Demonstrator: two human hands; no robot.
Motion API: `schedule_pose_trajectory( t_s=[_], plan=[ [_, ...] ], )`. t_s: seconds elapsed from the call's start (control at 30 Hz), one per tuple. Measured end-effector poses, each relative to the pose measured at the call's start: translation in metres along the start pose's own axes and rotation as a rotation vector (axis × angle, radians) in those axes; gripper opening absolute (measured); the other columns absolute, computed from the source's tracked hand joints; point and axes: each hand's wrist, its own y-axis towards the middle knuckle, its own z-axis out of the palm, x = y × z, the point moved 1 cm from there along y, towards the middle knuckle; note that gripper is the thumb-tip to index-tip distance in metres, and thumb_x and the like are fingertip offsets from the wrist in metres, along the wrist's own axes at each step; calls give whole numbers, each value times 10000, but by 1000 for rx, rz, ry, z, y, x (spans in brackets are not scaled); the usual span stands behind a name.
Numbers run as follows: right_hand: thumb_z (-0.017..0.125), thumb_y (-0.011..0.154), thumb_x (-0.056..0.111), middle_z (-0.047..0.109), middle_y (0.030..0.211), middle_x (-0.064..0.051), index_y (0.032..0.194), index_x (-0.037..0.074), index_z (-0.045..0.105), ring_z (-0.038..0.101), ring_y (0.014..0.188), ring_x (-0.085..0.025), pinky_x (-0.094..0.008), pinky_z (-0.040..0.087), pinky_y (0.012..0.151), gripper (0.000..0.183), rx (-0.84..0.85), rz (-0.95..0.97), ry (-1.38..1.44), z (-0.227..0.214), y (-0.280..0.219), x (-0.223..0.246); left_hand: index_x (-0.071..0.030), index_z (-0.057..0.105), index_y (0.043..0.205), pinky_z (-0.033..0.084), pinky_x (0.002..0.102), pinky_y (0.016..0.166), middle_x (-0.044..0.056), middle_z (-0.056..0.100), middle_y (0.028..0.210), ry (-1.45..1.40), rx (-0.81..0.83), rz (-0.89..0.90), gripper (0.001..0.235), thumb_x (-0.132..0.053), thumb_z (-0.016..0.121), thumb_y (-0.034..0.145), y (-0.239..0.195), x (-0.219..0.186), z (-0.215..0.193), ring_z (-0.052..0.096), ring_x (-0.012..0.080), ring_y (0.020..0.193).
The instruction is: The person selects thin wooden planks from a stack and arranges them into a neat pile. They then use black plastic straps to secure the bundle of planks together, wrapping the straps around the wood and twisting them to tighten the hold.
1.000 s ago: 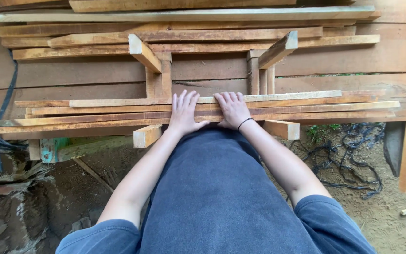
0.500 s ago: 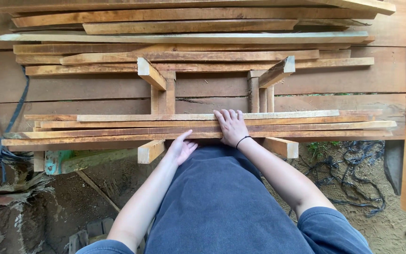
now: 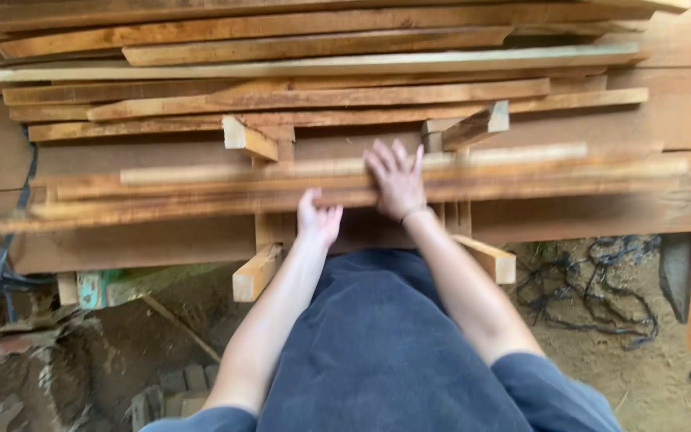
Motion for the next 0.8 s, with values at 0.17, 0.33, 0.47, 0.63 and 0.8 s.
schedule_pose_trajectory(
  t_s=[0.17, 0.33, 0.47, 0.63, 0.8],
  plan=[
    [786, 490, 276, 363, 1614, -3, 1588, 246, 371, 271, 1511, -313, -715, 33, 1224, 1175, -39, -61, 58, -1, 20, -17, -37, -31, 1613, 29, 470, 1284, 232, -217, 1661, 90, -27, 34, 1236, -246, 811, 733, -29, 0, 50, -147, 299, 1569],
    [777, 484, 371, 434, 1543, -14, 1590, 226, 384, 349, 1450, -287, -693, 71, 1220, 1183, -62, -101, 68, 18, 19, -23, 45, 270, 1560, 407, 465, 1134, 290, 333, 1511, 589, 127, 10, 822, -305, 720, 967, 6, 37, -28, 467, 377, 1428],
    [727, 585, 522, 420, 1539, -9, 1569, 216, 394, 342, 1439, -274, -675, 88, 1215, 1083, -118, -109, 82, 37, 35, -39, -142, 697, 1243, 466, 455, 1081, 106, 735, 1170, 1381, 433, 767, 300, -272, 692, 972, 0, 47, 2, 667, 283, 1180],
    [711, 516, 428, 428, 1538, -20, 1585, 210, 382, 356, 1430, -285, -658, 107, 1210, 1140, -158, -134, 62, 29, 30, -31, -144, 407, 1562, 218, 625, 1221, 83, 339, 1658, 2012, 11, 1627, 632, -467, 538, 1035, 60, 13, 11, 262, 365, 1534],
    [690, 498, 425, 375, 1570, 16, 1591, 240, 344, 316, 1459, -264, -633, 125, 1217, 1162, -53, -101, 75, 27, 29, -30, -118, 395, 1548, 105, 609, 1234, 99, 336, 1646, 2330, -143, 1569, 678, -555, 413, 1030, 79, 9, 3, 222, 355, 1545]
  ],
)
